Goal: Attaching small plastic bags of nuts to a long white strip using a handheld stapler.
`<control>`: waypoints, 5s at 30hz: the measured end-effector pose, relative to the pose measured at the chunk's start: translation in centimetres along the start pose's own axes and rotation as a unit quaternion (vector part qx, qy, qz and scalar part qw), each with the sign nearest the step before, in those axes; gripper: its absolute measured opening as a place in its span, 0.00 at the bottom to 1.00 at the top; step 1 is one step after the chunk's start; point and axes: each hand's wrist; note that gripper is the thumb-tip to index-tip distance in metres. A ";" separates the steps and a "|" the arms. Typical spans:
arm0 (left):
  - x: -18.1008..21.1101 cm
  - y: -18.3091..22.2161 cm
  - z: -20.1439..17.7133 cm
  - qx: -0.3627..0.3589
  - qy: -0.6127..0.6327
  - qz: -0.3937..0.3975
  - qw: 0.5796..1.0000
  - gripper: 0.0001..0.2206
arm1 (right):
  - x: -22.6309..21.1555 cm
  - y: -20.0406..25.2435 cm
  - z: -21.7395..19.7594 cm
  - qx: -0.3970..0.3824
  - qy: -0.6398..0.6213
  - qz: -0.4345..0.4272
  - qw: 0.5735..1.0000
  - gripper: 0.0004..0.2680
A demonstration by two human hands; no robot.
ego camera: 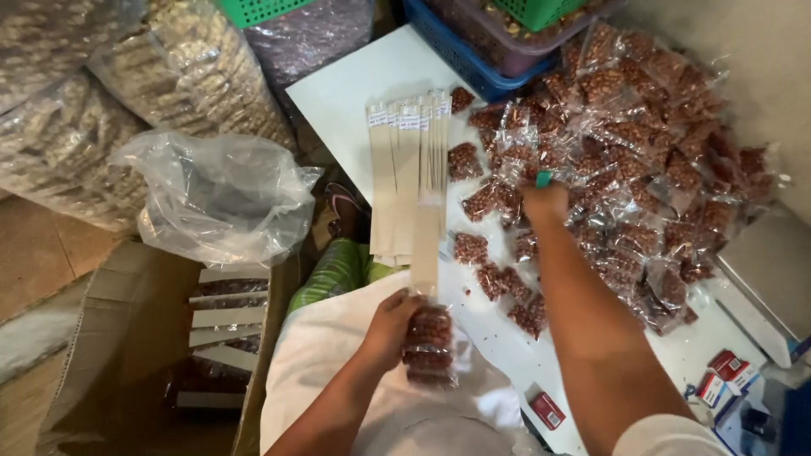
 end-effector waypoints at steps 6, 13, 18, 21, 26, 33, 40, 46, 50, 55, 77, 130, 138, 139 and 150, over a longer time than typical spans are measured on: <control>-2.1 -4.9 -1.6 0.062 -0.126 0.078 0.987 0.31 | 0.1 6.8 -5.5 -0.081 -0.102 -0.215 0.968 0.07; -1.5 -4.2 0.1 0.011 -0.031 0.221 0.975 0.22 | -6.3 22.4 -12.6 -0.379 -0.179 -0.167 0.893 0.07; 1.2 -0.6 0.4 0.009 0.002 0.203 0.979 0.24 | -1.2 21.4 -4.8 -0.326 -0.200 -0.087 0.920 0.08; -1.6 -4.2 0.4 -0.027 0.040 0.226 0.973 0.10 | -0.9 21.8 -4.9 -0.297 -0.186 -0.059 0.935 0.07; 0.3 -0.8 0.5 0.005 -0.106 0.267 0.958 0.13 | -1.5 22.3 -5.7 -0.294 -0.256 -0.070 0.918 0.08; 0.2 -0.2 0.5 0.008 -0.192 0.293 0.937 0.21 | -6.7 22.8 -4.4 -0.156 -0.540 0.115 0.819 0.10; 3.6 4.6 1.5 -0.008 -0.263 0.289 0.921 0.24 | -6.6 22.9 0.4 -0.046 -0.627 0.190 0.754 0.26; 1.7 2.5 2.4 0.040 -0.257 0.240 0.935 0.26 | -5.8 20.7 -0.4 -0.155 -0.625 0.177 0.745 0.15; -4.1 -3.9 1.3 -0.002 0.010 0.046 0.999 0.21 | -2.4 15.2 -2.1 -0.074 -0.057 -0.019 0.995 0.23; -1.7 -3.3 0.8 0.031 0.026 0.064 0.997 0.28 | 3.7 9.5 -2.9 -0.046 0.252 -0.057 0.965 0.24; -0.8 -5.1 0.4 0.028 -0.070 0.293 0.953 0.11 | -3.0 24.0 -5.9 -0.219 -0.095 -0.055 0.969 0.14; -2.1 -7.7 -0.4 0.017 -0.127 0.298 0.946 0.17 | -3.5 23.0 -4.8 -0.230 -0.074 -0.037 0.970 0.18; 2.7 0.2 0.8 0.038 -0.229 0.344 0.910 0.21 | -10.8 25.0 -4.7 -0.104 -0.500 0.147 0.847 0.12; 3.0 0.6 0.8 0.035 -0.230 0.345 0.909 0.21 | -10.9 25.2 -4.2 -0.101 -0.502 0.147 0.847 0.12; -0.5 -8.8 -1.7 0.097 -0.208 0.243 0.942 0.20 | -9.2 19.0 1.7 -0.117 -0.317 0.000 0.941 0.17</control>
Point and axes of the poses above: each hand's wrist, its own y-axis away from the middle knuckle, its own z-axis out of the palm, x = y × z, and after that the axes turned 8 degrees about -y, right-handed
